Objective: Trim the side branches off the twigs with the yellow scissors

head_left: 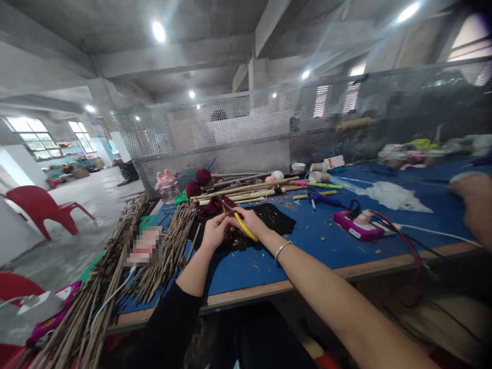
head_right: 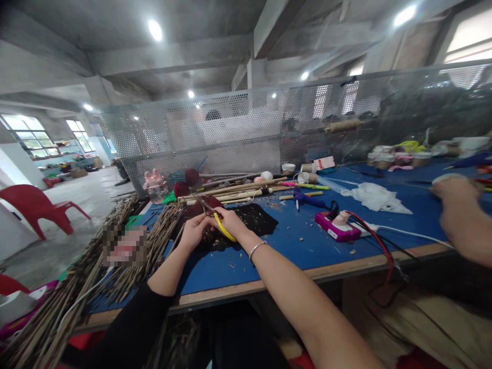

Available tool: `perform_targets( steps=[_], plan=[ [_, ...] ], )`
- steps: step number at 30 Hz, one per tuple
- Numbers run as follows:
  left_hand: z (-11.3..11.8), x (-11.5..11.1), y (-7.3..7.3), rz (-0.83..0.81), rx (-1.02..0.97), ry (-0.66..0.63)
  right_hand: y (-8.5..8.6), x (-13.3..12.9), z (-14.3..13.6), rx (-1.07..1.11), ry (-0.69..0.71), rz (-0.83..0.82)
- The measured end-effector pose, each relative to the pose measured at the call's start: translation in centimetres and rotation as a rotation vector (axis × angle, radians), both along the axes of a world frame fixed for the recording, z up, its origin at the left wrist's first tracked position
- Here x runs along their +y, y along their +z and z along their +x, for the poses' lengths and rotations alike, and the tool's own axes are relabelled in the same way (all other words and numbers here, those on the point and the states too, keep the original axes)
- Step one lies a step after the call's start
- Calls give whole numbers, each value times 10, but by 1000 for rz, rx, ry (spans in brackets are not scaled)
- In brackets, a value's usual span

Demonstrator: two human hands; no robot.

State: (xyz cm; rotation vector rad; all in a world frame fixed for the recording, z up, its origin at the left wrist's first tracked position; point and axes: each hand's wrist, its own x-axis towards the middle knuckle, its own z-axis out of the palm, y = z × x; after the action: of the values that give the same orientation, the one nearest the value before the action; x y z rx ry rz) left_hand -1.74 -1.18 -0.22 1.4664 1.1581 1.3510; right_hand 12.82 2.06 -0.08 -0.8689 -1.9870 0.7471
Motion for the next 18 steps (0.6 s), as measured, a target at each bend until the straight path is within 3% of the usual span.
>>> perform_targets(
  steps=[11,18],
  plan=[
    [0,4,-3,-4,-66,-95,7,-5,1,66,63,29],
    [1,7,-6,-20,-65,-104,-3,3,-1,-64,-115,101]
  ],
)
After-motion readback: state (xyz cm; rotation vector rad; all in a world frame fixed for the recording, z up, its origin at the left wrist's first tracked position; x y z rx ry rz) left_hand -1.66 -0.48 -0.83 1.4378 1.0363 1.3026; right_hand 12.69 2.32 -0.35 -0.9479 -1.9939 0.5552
